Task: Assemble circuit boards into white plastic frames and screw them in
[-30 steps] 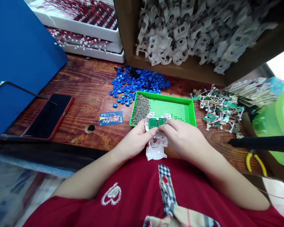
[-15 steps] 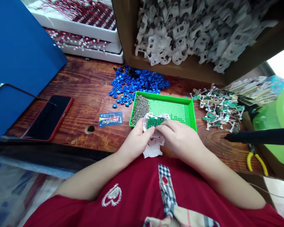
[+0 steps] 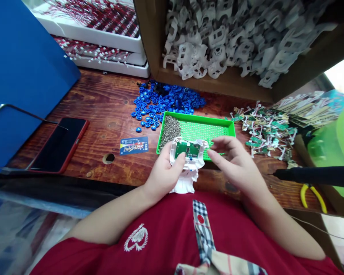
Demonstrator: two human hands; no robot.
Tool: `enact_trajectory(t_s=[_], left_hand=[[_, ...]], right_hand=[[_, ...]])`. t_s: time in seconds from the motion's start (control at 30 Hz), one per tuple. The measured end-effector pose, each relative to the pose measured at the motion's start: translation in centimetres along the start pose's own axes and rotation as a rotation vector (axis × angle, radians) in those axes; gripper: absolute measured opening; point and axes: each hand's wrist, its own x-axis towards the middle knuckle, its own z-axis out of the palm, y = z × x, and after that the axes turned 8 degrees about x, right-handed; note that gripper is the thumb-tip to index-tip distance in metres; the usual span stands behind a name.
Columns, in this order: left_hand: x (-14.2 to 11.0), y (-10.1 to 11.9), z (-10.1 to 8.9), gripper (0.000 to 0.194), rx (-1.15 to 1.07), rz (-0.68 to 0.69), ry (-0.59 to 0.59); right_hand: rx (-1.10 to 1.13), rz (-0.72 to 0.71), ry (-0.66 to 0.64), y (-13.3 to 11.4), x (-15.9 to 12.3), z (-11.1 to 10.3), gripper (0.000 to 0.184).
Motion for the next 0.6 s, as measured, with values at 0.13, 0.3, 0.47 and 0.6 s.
enact_trajectory(t_s=[0.13,0.3,0.47,0.6], left_hand=[[-0.3,0.0,0.2,0.034,0.069,0.045,-0.014],[-0.8,0.6,0.1,0.024,0.161,0.08,-0.018],[-0.5,0.7,-0.1,0.019,0.112,-0.024,-0.045],[0.1,0.5,0.1,0.021,0.077,-0.043,-0.024]], right_hand=[[0.406,0.251,-0.214,0.3,0.3,0.8,0.03],[0.377,0.217,-0.128,0.0,0.1,1.5,0.025],[0.254,0.119,-0.121,0.2,-0.3,1.2,0.022],[0.187,0.103,-0.101,0.9,0.2,1.9,0.021]])
